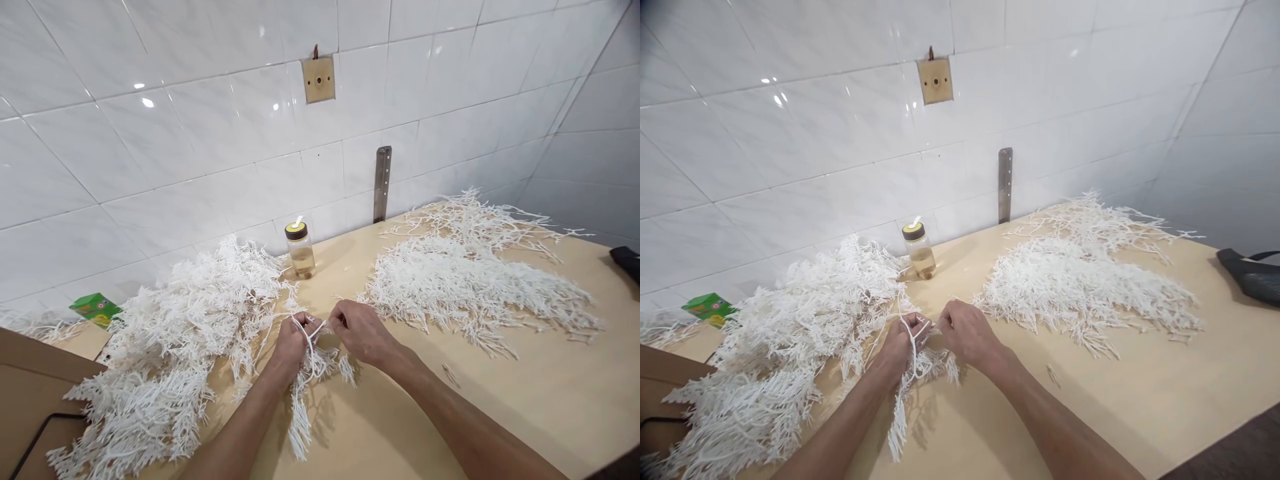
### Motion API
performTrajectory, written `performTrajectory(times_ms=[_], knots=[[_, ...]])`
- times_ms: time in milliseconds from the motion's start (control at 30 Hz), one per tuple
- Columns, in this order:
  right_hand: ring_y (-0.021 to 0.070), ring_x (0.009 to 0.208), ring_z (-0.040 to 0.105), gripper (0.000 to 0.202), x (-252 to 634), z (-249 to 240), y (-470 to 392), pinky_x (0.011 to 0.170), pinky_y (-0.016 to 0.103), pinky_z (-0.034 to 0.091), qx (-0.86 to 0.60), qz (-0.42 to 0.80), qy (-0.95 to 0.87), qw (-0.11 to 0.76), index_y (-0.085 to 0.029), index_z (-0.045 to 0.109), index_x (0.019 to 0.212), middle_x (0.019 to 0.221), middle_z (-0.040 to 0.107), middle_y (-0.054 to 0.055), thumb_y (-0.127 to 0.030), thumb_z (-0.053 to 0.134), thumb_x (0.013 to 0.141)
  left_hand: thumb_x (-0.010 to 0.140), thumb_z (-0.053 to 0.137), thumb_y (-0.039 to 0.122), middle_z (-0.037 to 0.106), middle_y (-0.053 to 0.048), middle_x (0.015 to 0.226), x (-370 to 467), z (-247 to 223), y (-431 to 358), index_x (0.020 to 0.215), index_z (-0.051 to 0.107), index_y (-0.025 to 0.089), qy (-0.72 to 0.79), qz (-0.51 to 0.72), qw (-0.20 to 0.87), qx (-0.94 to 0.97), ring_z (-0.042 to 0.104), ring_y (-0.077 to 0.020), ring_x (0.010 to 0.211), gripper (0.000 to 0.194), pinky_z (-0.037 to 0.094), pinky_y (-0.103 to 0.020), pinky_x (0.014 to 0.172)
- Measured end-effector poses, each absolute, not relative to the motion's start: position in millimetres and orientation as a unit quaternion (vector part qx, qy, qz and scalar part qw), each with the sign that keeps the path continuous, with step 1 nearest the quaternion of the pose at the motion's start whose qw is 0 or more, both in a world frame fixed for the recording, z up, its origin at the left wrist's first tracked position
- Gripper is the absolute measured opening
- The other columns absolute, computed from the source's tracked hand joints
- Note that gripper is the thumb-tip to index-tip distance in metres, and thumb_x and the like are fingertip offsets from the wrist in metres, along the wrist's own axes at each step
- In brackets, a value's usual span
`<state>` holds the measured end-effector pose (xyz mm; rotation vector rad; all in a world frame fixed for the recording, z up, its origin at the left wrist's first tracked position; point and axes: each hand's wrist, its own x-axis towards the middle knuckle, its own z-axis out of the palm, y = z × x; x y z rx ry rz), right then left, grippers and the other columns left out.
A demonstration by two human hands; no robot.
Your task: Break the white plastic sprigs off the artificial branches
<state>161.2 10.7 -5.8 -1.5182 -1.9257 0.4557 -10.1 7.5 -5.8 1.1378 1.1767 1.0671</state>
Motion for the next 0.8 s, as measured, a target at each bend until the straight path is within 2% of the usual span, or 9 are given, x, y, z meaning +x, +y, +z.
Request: performTrajectory(times_ms=[133,200,300,400,533,633,733,800], knots=[[0.0190,0.070,0.056,0.017,186,-17,27,0.066,0.029,0.038,-0.674,0.086,-0.653,0.335,-0.017,0.059,0.075,0.076,0.064,0.008,-0.013,0.046,0.086,0.064,0.081,0.043,0.044,0.005,0.052,-11,-2,7,0.066,0.060,0.014,0.480,0.502,0.559,0.453,0.036,-0.0045,0.046,0.036,0.027,-0.018,0.043],[0.0200,0.073,0.058,0.015,202,-17,32,0.068,0.031,0.040,-0.682,0.043,-0.627,0.374,-0.016,0.062,0.086,0.089,0.065,0.011,-0.014,0.047,0.085,0.063,0.082,0.043,0.046,0.004,0.052,-10,-1,7,0.066,0.061,0.014,0.467,0.489,0.599,0.429,0.038,-0.0054,0.044,0.036,0.028,-0.019,0.042],[0.0185,0.072,0.060,0.024,213,-9,31,0.071,0.032,0.044,-0.660,0.030,-0.608,0.440,-0.014,0.062,0.104,0.107,0.063,0.014,-0.019,0.053,0.083,0.061,0.084,0.042,0.051,0.002,0.056,-8,-3,8,0.066,0.063,0.012,0.437,0.481,0.642,0.407,0.044,-0.0067,0.046,0.036,0.034,-0.020,0.044],[0.0148,0.060,0.057,0.023,205,-2,22,0.063,0.030,0.047,-0.596,0.186,-0.633,0.459,-0.017,0.065,0.096,0.087,0.066,0.007,-0.035,0.053,0.088,0.059,0.085,0.042,0.059,-0.002,0.063,-7,-6,9,0.070,0.066,0.012,0.418,0.487,0.659,0.392,0.052,-0.0096,0.052,0.037,0.041,-0.022,0.050],[0.0101,0.043,0.047,0.046,182,-3,9,0.042,0.023,0.040,-0.506,0.442,-0.620,0.405,-0.018,0.064,0.085,0.061,0.055,0.000,-0.059,0.044,0.091,0.059,0.085,0.044,0.059,-0.001,0.059,-7,-10,10,0.070,0.066,0.012,0.428,0.490,0.659,0.377,0.050,-0.0091,0.049,0.039,0.038,-0.022,0.046],[0.0093,0.047,0.046,0.042,172,-7,6,0.039,0.021,0.040,-0.477,0.498,-0.603,0.401,-0.018,0.063,0.084,0.063,0.053,-0.002,-0.059,0.055,0.085,0.057,0.087,0.042,0.059,-0.001,0.058,-6,-10,10,0.069,0.066,0.012,0.426,0.497,0.658,0.372,0.049,-0.0089,0.048,0.039,0.038,-0.022,0.047],[0.0091,0.053,0.047,0.034,169,-8,6,0.042,0.020,0.042,-0.449,0.495,-0.612,0.423,-0.019,0.063,0.090,0.073,0.057,-0.001,-0.052,0.066,0.079,0.056,0.088,0.041,0.059,-0.002,0.058,-5,-12,10,0.067,0.065,0.011,0.428,0.497,0.657,0.372,0.049,-0.0092,0.048,0.039,0.037,-0.023,0.048],[0.0088,0.052,0.046,0.031,168,-7,6,0.042,0.020,0.043,-0.446,0.487,-0.615,0.431,-0.019,0.063,0.085,0.071,0.056,-0.002,-0.050,0.067,0.079,0.058,0.086,0.043,0.058,-0.001,0.056,-4,-13,10,0.065,0.064,0.011,0.429,0.495,0.658,0.371,0.047,-0.0089,0.047,0.039,0.036,-0.023,0.047]])
